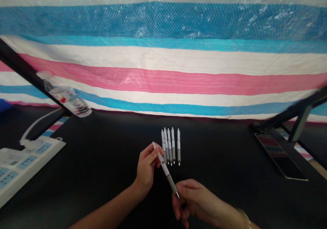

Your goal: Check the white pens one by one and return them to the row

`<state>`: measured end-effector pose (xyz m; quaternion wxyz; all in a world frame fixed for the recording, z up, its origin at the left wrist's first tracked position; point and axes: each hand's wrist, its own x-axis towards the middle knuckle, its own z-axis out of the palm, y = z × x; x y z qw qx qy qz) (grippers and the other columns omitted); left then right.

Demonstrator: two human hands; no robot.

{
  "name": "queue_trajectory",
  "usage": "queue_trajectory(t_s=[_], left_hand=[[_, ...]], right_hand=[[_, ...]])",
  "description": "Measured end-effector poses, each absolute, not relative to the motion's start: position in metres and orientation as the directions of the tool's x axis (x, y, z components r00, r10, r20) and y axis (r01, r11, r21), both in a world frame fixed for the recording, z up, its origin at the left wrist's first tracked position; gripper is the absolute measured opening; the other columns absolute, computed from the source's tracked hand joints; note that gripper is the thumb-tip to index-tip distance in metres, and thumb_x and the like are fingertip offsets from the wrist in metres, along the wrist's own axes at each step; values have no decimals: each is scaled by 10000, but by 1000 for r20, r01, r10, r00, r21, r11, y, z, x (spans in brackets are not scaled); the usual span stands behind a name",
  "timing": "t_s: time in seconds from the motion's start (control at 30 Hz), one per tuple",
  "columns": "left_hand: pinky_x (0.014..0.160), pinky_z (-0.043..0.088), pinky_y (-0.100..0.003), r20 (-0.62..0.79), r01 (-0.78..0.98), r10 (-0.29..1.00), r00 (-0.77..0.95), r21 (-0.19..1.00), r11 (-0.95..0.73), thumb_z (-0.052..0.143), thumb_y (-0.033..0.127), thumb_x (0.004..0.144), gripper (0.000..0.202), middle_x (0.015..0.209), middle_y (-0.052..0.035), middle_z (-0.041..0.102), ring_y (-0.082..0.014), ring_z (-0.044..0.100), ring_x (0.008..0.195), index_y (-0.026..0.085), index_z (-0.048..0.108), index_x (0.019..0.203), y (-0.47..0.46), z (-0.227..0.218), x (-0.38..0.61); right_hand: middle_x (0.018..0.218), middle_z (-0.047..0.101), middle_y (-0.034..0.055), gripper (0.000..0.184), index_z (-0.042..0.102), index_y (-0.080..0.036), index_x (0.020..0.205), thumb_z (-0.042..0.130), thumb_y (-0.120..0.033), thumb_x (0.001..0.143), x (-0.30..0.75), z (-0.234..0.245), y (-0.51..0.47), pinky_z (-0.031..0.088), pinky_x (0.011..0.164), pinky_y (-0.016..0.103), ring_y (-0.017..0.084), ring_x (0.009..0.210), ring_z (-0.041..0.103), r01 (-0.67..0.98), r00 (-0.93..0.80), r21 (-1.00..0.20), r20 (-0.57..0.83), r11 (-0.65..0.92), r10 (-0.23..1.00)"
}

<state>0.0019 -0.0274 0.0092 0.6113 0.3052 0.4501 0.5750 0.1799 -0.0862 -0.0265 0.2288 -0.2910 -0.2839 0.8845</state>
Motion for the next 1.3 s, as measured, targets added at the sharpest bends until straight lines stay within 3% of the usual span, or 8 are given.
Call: queue_trajectory(t_s=[0.17, 0.33, 0.47, 0.63, 0.77, 1.03, 1.17, 1.3], left_hand=[[449, 286, -198, -188, -433, 979, -82, 891, 135, 732, 408, 789, 308, 592, 32, 499, -73, 368, 483, 145, 630, 666, -28, 6, 2], [447, 279, -197, -193, -423, 978, -80, 895, 142, 728, 407, 793, 310, 586, 34, 492, -72, 364, 480, 144, 628, 664, -29, 6, 3], [450, 285, -198, -192, -423, 978, -84, 896, 139, 735, 406, 786, 308, 589, 32, 493, -75, 365, 487, 145, 628, 664, -30, 7, 3], [446, 280, -201, -196, -425, 977, -88, 894, 141, 734, 421, 788, 324, 585, 33, 487, -77, 364, 483, 147, 623, 657, -28, 7, 2], [449, 283, -200, -199, -428, 976, -93, 892, 141, 734, 419, 787, 318, 582, 35, 485, -77, 363, 484, 147, 627, 663, -28, 7, 2], [450, 283, -195, -204, -432, 977, -68, 888, 156, 718, 415, 802, 315, 582, 39, 483, -73, 364, 482, 147, 623, 667, -29, 6, 2], [452, 282, -194, -199, -433, 978, -66, 889, 151, 716, 404, 807, 310, 585, 38, 484, -72, 362, 485, 146, 620, 662, -30, 5, 2], [452, 288, -195, -195, -438, 978, -71, 887, 145, 718, 403, 803, 308, 594, 35, 489, -73, 365, 489, 146, 621, 664, -30, 5, 2]], right_hand=[[713, 635, 10, 418, 570, -146, 888, 837, -444, 767, 181, -24, -85, 504, 490, 204, 84, 514, 558, -256, -711, -629, -392, -735, 583], [723, 650, 55, 450, 619, -106, 947, 677, -549, 886, 181, -22, -84, 485, 486, 213, 113, 550, 585, -218, -722, -636, -405, -740, 561], [752, 656, 7, 443, 581, -155, 928, 892, -373, 700, 180, -24, -85, 481, 504, 209, 90, 525, 565, -249, -689, -654, -399, -715, 605], [707, 665, 77, 489, 615, -106, 864, 630, -594, 898, 179, -28, -87, 475, 519, 239, 137, 556, 612, -262, -702, -619, -404, -741, 586], [719, 661, 38, 390, 577, -142, 884, 777, -471, 823, 179, -29, -88, 475, 550, 240, 134, 574, 615, -303, -672, -618, -401, -725, 623], [737, 683, 39, 383, 569, -142, 909, 794, -437, 816, 179, -25, -87, 491, 563, 236, 129, 573, 642, -289, -683, -617, -403, -732, 609], [736, 695, 72, 416, 597, -111, 915, 661, -522, 908, 180, -24, -87, 499, 569, 234, 127, 576, 652, -280, -692, -607, -409, -744, 594], [748, 702, 58, 367, 581, -131, 931, 774, -426, 832, 180, -25, -87, 495, 565, 229, 128, 573, 656, -273, -688, -614, -414, -741, 596]])
